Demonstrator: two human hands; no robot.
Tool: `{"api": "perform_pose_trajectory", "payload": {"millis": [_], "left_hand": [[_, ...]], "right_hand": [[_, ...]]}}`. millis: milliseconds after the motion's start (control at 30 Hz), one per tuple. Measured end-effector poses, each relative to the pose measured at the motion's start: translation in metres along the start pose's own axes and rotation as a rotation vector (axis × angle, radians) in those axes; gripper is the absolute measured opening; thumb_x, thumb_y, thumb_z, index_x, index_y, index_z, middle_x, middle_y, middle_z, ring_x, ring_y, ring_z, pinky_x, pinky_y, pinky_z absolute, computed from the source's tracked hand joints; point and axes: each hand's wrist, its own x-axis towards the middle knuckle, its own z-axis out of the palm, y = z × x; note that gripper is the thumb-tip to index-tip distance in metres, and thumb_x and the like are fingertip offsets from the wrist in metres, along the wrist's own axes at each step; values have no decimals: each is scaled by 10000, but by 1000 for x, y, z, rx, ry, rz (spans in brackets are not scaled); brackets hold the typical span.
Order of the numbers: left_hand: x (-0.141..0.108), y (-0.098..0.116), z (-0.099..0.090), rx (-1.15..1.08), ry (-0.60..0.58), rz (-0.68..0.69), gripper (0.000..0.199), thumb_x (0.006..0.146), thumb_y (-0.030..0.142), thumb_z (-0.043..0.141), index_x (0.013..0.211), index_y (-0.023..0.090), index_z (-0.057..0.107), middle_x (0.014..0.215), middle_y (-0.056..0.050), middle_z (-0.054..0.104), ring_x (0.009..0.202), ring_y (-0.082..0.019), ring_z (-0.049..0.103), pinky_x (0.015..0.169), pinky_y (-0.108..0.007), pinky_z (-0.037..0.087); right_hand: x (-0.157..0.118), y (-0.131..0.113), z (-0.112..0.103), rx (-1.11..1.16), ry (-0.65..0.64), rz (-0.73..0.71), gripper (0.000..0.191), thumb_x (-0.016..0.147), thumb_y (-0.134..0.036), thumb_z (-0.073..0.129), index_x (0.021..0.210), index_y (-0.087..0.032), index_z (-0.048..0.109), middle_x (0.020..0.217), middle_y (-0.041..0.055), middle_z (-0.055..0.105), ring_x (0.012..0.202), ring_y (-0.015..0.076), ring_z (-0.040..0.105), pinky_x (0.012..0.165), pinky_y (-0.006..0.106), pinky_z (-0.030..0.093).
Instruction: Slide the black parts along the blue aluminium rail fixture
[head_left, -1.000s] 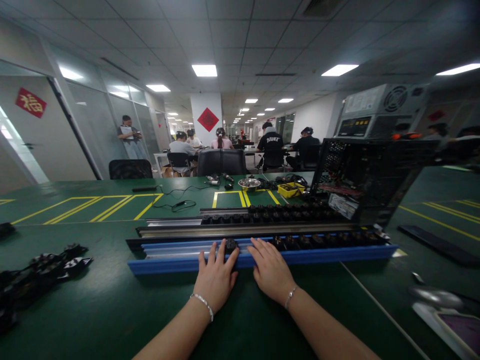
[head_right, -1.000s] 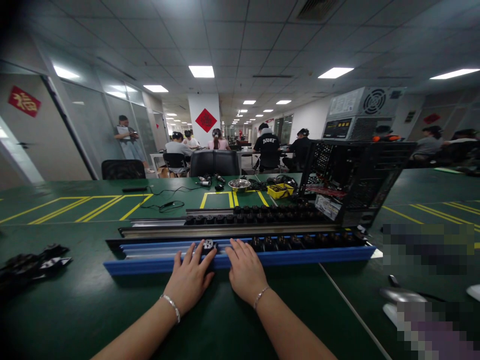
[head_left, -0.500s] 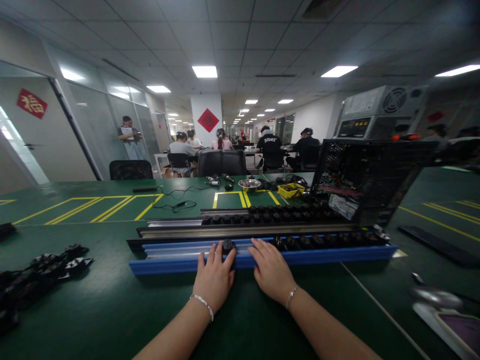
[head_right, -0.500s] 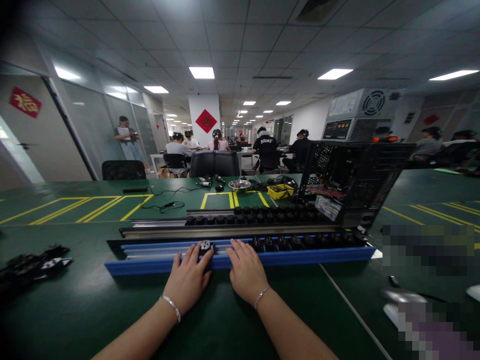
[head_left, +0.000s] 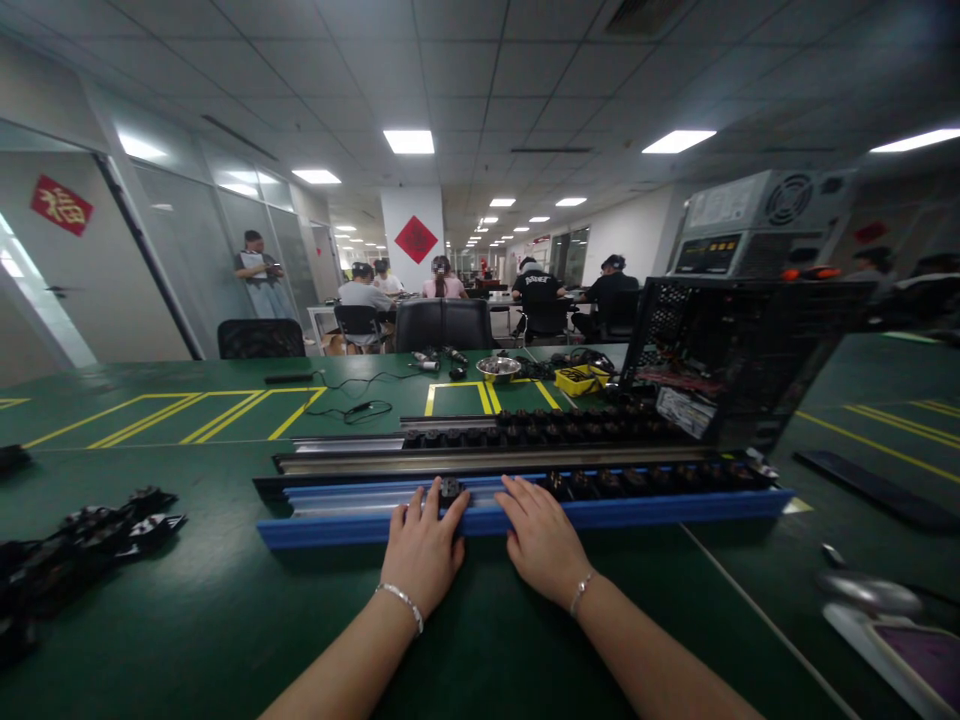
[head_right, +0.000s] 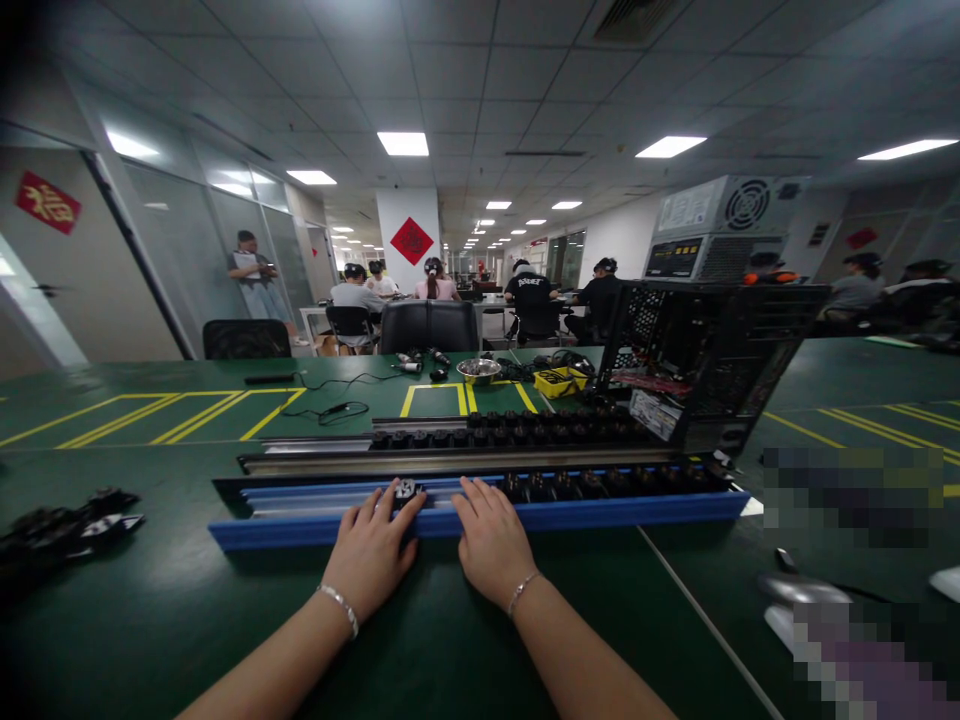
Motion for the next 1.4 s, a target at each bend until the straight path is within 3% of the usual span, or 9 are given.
{"api": "perform_pose_trajectory", "payload": {"millis": [467, 867, 1400], "left_hand": [[-2, -4, -1, 2, 9, -1, 533, 787, 302, 497, 1304, 363, 384, 1369, -81, 416, 1195, -262, 412, 968, -413, 288], [-4, -10, 2, 23, 48, -9, 527, 783, 281, 488, 1294, 367, 388, 1359, -106, 421, 1211, -264, 407, 1021, -512, 195], [-6, -17, 3, 55, 18, -38, 532, 775, 291, 485, 1292, 367, 386, 1365, -107, 421, 1250, -283, 365, 1029, -542, 148]], "right_hand": [[0, 1, 1, 7, 9, -6, 474, 731, -131, 467, 1199, -193, 518, 1350, 59, 439, 1255, 200, 339, 1068, 372, 228], [0, 1, 1, 16, 13, -7, 477, 736, -127, 458, 1204, -195, 518, 1351, 58, 439, 1253, 200, 344, 1064, 376, 233], [0, 2, 2, 18, -3, 1, 469, 729, -124, 451, 1186, -198, 530, 1353, 51, 438, 1253, 195, 344, 1067, 360, 227]]}}
